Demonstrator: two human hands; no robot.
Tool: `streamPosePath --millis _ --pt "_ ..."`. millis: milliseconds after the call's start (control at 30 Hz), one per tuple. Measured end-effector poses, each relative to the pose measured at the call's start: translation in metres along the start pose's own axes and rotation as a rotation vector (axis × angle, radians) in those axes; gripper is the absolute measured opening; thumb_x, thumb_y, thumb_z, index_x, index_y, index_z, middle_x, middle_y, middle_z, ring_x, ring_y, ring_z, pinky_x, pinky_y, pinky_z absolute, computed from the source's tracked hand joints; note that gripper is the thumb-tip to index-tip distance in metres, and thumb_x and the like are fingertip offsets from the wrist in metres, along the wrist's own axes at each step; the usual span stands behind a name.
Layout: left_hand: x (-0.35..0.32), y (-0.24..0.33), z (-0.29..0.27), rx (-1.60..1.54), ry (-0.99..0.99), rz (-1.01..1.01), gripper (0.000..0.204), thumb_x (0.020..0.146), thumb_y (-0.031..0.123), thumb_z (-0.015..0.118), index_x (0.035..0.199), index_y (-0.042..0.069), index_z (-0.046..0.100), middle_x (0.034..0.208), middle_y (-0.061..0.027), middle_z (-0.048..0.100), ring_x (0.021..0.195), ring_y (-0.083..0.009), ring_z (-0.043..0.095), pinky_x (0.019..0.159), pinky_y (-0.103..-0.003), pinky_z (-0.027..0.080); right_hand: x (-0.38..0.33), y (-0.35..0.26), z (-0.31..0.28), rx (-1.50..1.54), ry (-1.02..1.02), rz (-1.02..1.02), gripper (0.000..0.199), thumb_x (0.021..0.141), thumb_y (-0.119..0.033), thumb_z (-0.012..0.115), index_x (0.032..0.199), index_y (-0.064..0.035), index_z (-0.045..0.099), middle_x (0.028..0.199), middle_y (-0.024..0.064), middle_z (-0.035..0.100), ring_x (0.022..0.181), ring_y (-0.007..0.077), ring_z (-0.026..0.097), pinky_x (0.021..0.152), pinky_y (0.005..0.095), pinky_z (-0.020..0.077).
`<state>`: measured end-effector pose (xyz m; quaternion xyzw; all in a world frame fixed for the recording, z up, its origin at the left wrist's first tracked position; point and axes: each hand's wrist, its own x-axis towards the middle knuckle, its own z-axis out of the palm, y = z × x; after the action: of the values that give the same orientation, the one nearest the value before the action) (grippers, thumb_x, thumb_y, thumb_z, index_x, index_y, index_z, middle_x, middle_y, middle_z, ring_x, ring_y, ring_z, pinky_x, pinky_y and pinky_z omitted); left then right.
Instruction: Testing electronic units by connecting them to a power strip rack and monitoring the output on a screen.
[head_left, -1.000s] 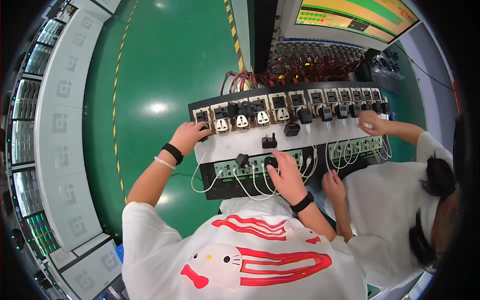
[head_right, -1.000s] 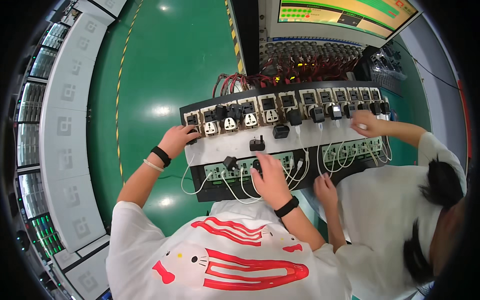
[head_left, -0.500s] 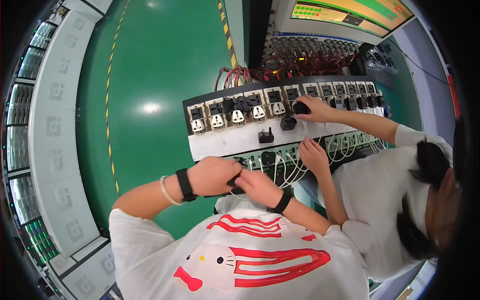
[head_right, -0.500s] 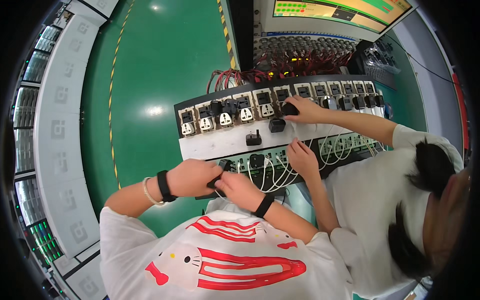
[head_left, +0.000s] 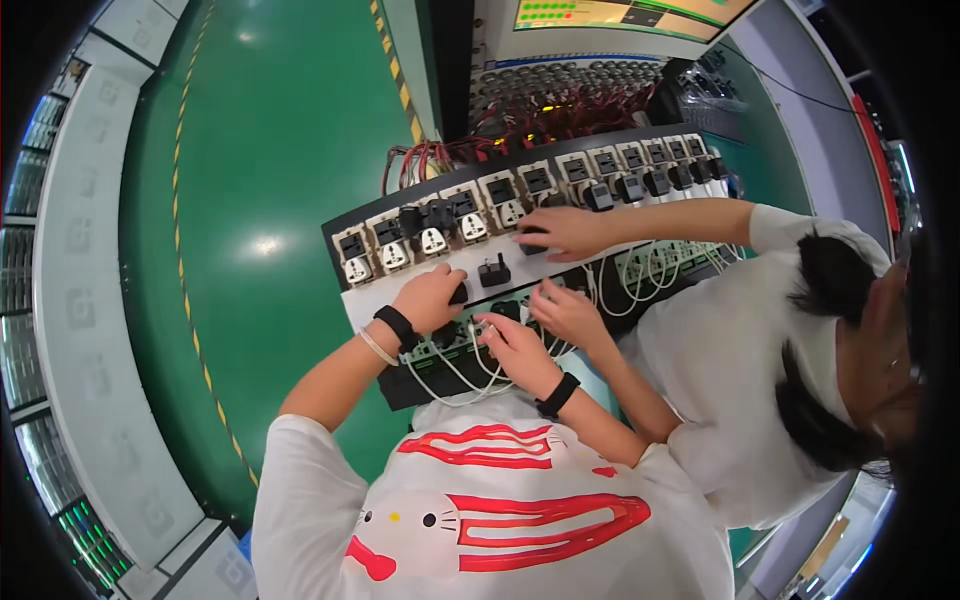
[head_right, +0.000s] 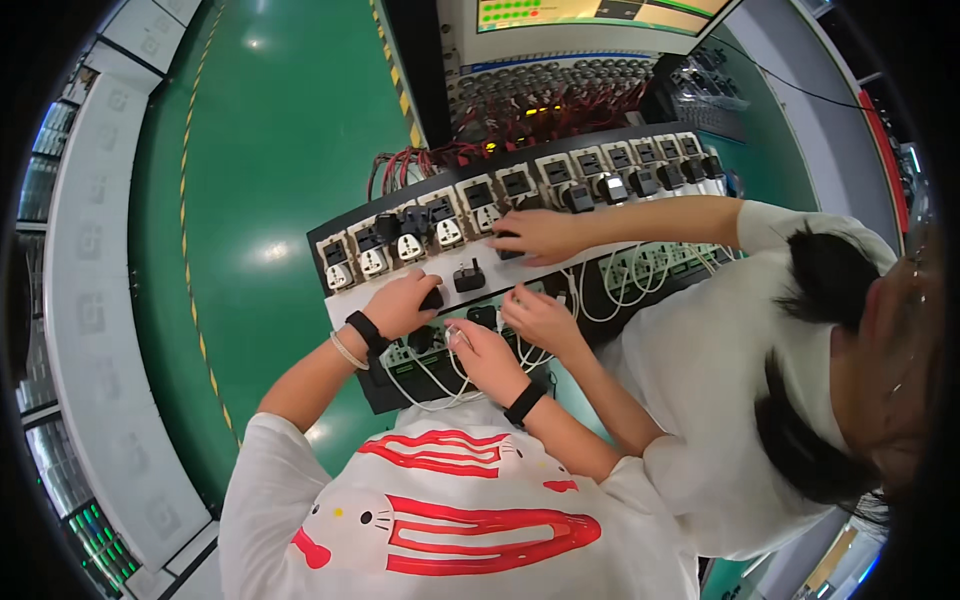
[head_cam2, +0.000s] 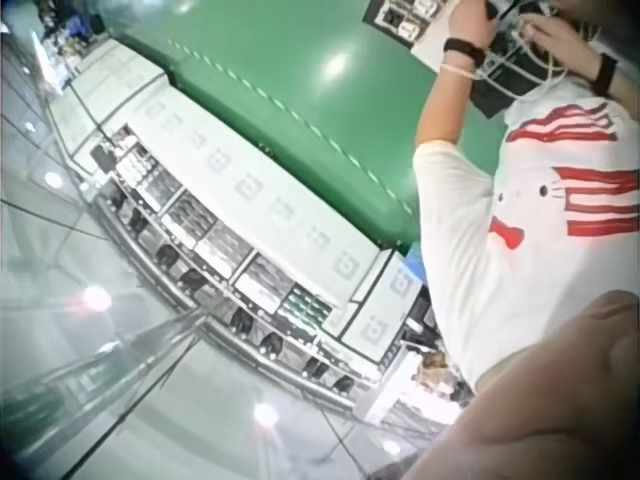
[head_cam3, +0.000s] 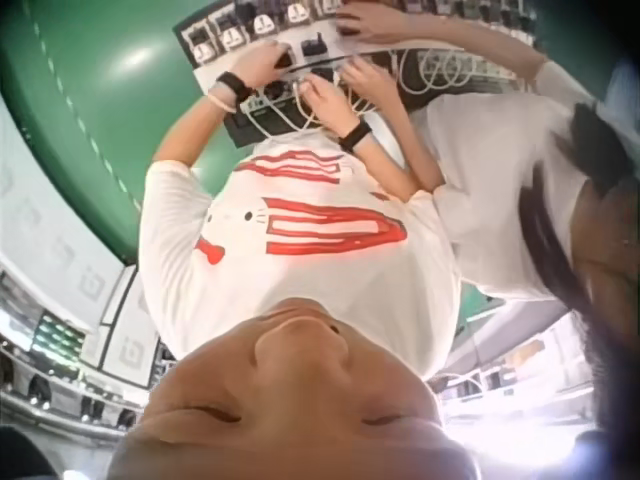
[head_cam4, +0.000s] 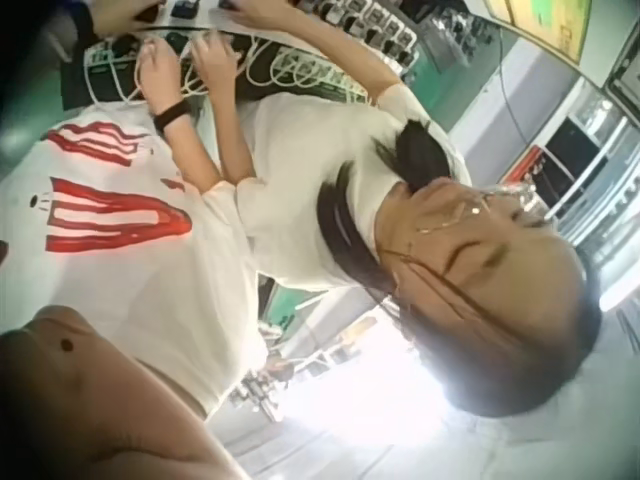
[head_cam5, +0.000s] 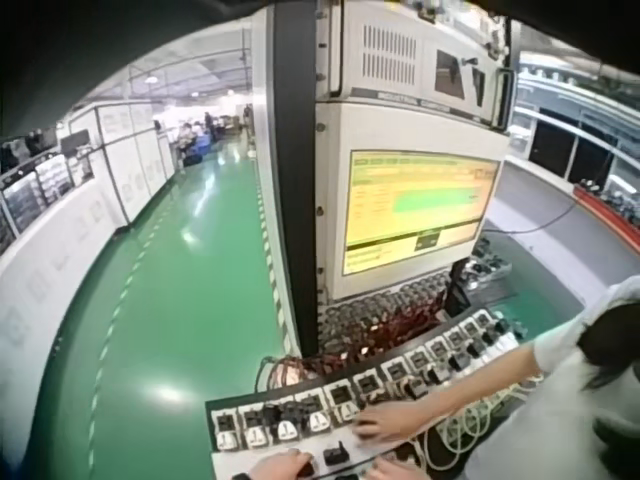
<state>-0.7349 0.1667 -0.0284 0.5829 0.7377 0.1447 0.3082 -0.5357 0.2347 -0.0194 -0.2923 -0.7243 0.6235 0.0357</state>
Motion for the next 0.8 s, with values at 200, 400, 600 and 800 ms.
streamPosePath --millis 200,400,600,800 --pt "0.029 0.013 -0.008 0.011 0.183 0.072 0.024 0.079 0.018 0.058 0.1 0.007 0.06 0.09 -0.0144 0.06 0.086 -0.0339 0.06 0.074 -0.044 0.049 -0.011 -0.012 -0.008 -0.196 0.198 -0.233 0.034 0.089 -0.014 0.055 0.121 -0.0017 0.054 0.099 0.017 0.062 0.093 0.0241 0.06 0.082 0.0328 0.0469" --pt "0.145 0.033 -0.03 0.035 0.341 0.479 0.043 0.071 -0.001 0.052 0.113 0.008 0.059 0.111 -0.0114 0.059 0.095 -0.0351 0.058 0.081 -0.041 0.048 -0.023 -0.028 -0.011 -0.195 -0.121 -0.069 0.032 0.089 -0.02 0.055 0.114 -0.0002 0.057 0.099 0.0182 0.062 0.088 0.0314 0.06 0.078 0.0366 0.0475" --pt "0.207 0.059 -0.016 0.345 -0.001 0.547 0.034 0.071 0.007 0.062 0.104 0.016 0.062 0.107 -0.0046 0.059 0.1 -0.0273 0.058 0.082 -0.041 0.048 -0.033 -0.047 -0.022 -0.162 -0.101 -0.059 0.03 0.091 -0.017 0.054 0.117 -0.0013 0.056 0.098 0.0139 0.063 0.086 0.0225 0.061 0.076 0.0314 0.0477" --pt "0.191 0.07 -0.042 0.414 0.086 0.736 0.026 0.072 0.018 0.07 0.095 0.012 0.061 0.093 -0.0049 0.061 0.095 -0.0274 0.058 0.079 -0.041 0.047 -0.038 -0.064 -0.057 -0.094 0.418 -0.213 0.033 0.084 -0.011 0.055 0.116 0.0008 0.054 0.101 0.0144 0.057 0.092 0.025 0.056 0.081 0.0319 0.0441"
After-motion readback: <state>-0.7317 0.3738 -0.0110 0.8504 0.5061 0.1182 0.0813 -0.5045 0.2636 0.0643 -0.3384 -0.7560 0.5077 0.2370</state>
